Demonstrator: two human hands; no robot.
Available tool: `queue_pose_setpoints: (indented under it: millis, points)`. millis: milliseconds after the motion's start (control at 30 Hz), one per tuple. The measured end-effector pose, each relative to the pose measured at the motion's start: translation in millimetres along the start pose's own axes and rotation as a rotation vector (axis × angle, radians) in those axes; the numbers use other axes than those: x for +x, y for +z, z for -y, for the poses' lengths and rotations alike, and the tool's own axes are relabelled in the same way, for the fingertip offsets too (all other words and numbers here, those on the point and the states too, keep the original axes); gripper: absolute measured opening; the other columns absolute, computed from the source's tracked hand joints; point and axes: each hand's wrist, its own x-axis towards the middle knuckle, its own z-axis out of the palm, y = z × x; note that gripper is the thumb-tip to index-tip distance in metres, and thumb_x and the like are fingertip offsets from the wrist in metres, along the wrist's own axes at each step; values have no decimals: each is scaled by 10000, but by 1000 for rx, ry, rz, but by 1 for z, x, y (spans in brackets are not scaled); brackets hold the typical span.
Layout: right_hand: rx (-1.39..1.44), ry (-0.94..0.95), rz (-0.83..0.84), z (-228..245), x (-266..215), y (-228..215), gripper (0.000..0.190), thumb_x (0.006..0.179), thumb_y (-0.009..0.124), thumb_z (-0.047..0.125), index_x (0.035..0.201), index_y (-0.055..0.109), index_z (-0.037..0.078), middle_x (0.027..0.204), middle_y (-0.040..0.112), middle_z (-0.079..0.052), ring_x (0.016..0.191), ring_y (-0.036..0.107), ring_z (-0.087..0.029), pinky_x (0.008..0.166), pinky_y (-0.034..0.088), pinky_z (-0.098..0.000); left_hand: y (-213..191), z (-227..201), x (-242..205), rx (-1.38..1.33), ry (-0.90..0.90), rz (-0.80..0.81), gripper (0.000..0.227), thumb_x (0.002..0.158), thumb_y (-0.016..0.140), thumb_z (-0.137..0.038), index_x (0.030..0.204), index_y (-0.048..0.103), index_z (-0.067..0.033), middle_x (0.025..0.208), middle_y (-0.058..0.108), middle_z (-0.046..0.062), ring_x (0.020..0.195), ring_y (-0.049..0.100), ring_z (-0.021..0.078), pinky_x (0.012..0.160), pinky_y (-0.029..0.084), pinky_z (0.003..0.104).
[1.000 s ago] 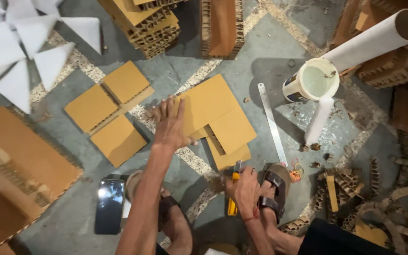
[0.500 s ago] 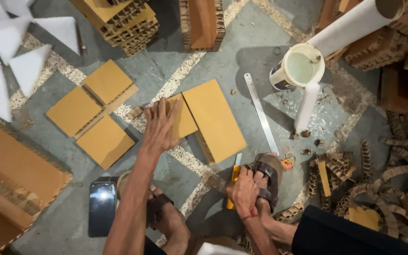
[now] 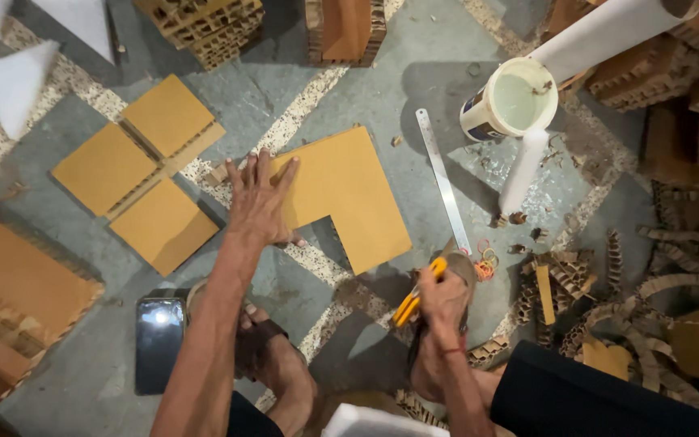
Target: The person sits on the floor and uses a yellow utility knife to cut a piece of cardboard into smaller rectangular sections. They repeatedly score the cardboard along straight lines and then snap the pieces apart. The person also uses a white cylindrical object to wipe the surface of the cut cardboard pieces.
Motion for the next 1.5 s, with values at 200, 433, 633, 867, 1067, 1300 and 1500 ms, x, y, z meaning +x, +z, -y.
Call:
queue_pose_setpoints:
  millis: [200, 433, 633, 867, 1067, 1300, 1500]
  points:
    - [329, 138, 233, 64, 27, -33, 397, 855, 603, 343, 1093, 711, 44, 897, 759, -156, 752, 746, -309, 646, 549, -396, 15, 3, 6, 54, 0, -4, 1424, 461, 936, -509, 1639, 193, -215, 1413, 368, 253, 1324, 361, 440, 1144, 218, 663]
    - [89, -646, 259, 67, 44, 1, 755, 660, 654, 6, 1401, 516, 53, 1232, 644, -248, 1017, 657, -465, 890, 532, -472, 10, 5, 15, 61, -11, 61, 1428, 464, 935, -490, 1645, 173, -236, 1397, 394, 242, 1303, 391, 432, 1132, 254, 633]
    - [48, -697, 263, 28, 65, 28, 590, 706, 660, 0, 1291, 616, 62, 1132, 685, -233, 1069, 651, -453, 923, 529, -459, 13, 4, 15, 42, -15, 60, 1438, 452, 945, -510, 1637, 171, -255, 1419, 378, 249, 1317, 371, 438, 1132, 235, 638]
    - [134, -580, 313, 36, 59, 19, 512, 682, 647, -15, 1187, 693, 49, 1072, 720, -206, 1023, 701, -392, 890, 550, -411, 17, 7, 16, 25, -6, 55, 1454, 443, 948, -529, 1645, 180, -249, 1455, 344, 252, 1355, 344, 437, 1155, 199, 637]
    - [98, -544, 284, 46, 53, 11, 466, 705, 653, -6, 1162, 707, 68, 991, 735, -193, 939, 725, -382, 795, 558, -394, 17, 1, 11, 21, -17, 43, 1394, 476, 935, -532, 1622, 190, -254, 1442, 333, 264, 1345, 332, 434, 1148, 191, 642]
    - [89, -539, 248, 35, 47, 10, 481, 713, 634, 7, 1177, 718, 100, 955, 729, -216, 883, 723, -389, 762, 562, -404, 17, -2, 9, 35, 20, 54, 1368, 496, 932, -480, 1636, 214, -243, 1414, 357, 271, 1295, 361, 427, 1136, 234, 616]
    - [50, -367, 278, 28, 35, 11, 557, 728, 625, 45, 1277, 686, 120, 961, 722, -241, 856, 741, -363, 780, 574, -411, 25, -7, -3, -35, 38, -35, 1367, 471, 940, -508, 1623, 258, -230, 1421, 362, 261, 1312, 366, 438, 1142, 244, 607]
